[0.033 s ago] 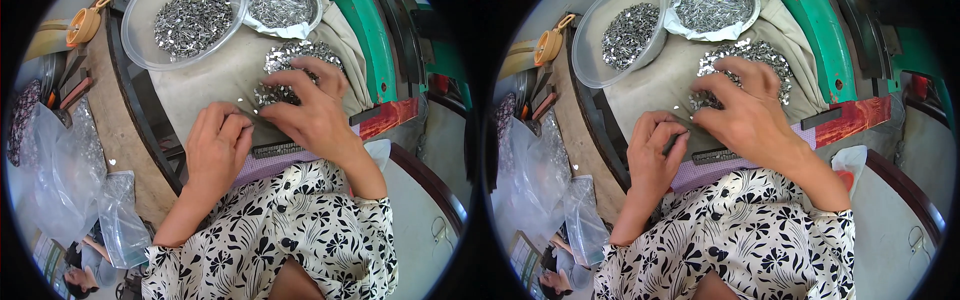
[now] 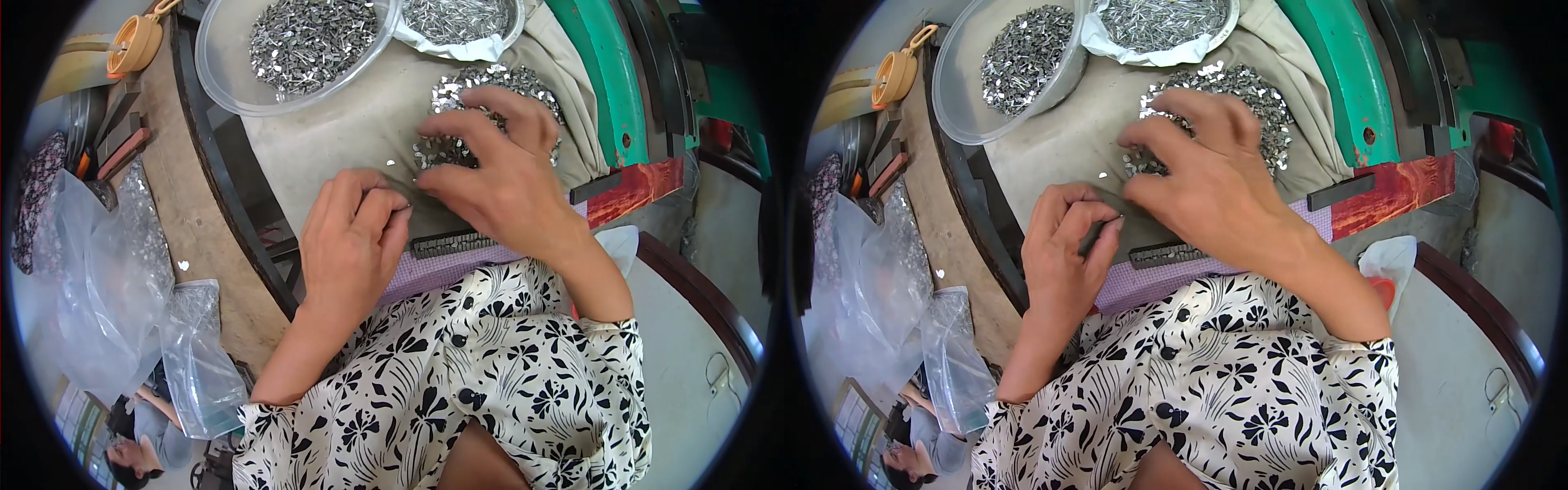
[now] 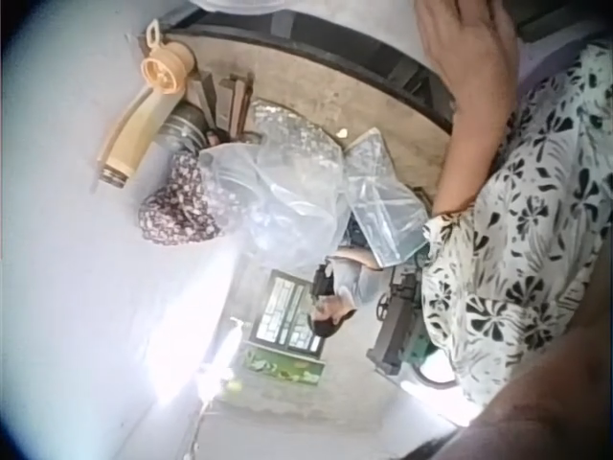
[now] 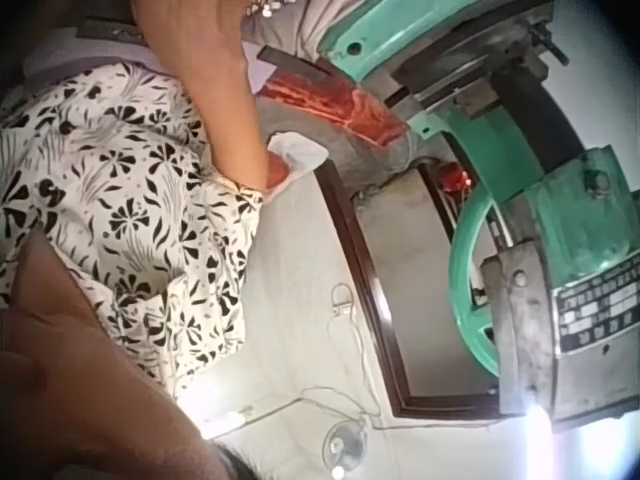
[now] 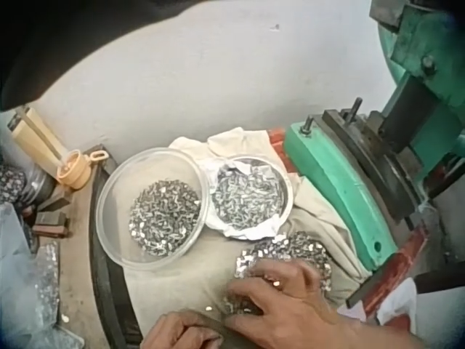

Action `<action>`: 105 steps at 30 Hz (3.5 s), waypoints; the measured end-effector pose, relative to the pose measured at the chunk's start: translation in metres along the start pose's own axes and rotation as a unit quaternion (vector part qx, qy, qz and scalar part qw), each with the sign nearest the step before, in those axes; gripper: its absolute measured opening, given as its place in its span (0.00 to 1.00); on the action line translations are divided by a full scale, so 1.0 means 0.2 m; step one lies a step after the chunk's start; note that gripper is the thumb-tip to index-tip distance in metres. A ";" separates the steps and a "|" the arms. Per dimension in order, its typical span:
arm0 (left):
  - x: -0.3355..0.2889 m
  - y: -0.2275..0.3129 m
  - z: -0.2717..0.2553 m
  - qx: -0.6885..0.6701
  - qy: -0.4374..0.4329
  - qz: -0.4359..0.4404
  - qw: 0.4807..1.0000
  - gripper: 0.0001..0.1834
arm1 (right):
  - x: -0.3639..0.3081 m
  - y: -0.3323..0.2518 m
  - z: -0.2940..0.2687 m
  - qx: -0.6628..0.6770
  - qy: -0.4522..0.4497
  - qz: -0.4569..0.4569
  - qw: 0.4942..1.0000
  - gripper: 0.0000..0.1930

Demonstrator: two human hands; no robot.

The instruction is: The recorder is carefully picking up small metal components from a container and placing them into a specific sequence or tray at a workstation.

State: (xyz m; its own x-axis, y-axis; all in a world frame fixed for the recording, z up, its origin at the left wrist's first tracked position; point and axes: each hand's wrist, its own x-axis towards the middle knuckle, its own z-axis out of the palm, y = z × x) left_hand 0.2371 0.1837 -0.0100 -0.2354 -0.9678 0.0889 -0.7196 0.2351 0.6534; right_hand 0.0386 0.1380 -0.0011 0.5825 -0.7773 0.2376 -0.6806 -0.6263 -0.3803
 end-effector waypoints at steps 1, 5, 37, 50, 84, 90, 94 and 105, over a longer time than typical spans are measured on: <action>-0.01 0.00 0.00 -0.005 0.009 -0.002 1.000 0.09 | 0.02 0.01 0.01 0.005 -0.012 -0.013 1.000 0.05; -0.03 0.00 0.00 0.012 0.007 -0.006 1.000 0.10 | 0.09 0.00 0.07 0.031 -0.016 -0.028 0.999 0.05; -0.06 0.10 0.03 -0.084 -0.035 0.033 0.995 0.10 | -0.12 -0.01 -0.03 0.011 -0.004 0.046 0.999 0.09; -0.05 0.11 0.12 -0.085 -0.076 0.082 0.990 0.15 | -0.18 0.06 -0.10 0.001 0.007 0.066 0.998 0.07; -0.14 0.04 -0.01 -0.087 -0.091 0.019 0.992 0.19 | -0.06 -0.03 -0.03 -0.031 -0.004 0.001 1.000 0.06; -0.14 0.03 0.00 -0.106 -0.059 0.011 0.993 0.17 | -0.07 0.00 -0.08 -0.018 -0.018 -0.017 1.000 0.05; -0.09 0.01 -0.02 -0.101 -0.029 -0.002 0.994 0.15 | -0.12 0.03 -0.12 -0.026 -0.047 0.016 0.998 0.09; 0.04 0.03 0.03 -0.071 -0.032 0.007 0.997 0.11 | -0.19 0.06 -0.14 -0.011 0.007 0.092 0.996 0.11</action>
State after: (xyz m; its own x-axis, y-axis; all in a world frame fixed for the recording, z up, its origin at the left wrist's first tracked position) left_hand 0.2261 0.1790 -0.0098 -0.2896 -0.9557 0.0533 -0.6175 0.2290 0.7525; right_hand -0.0043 0.1582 0.0109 0.4412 -0.8796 0.1779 -0.7847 -0.4743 -0.3991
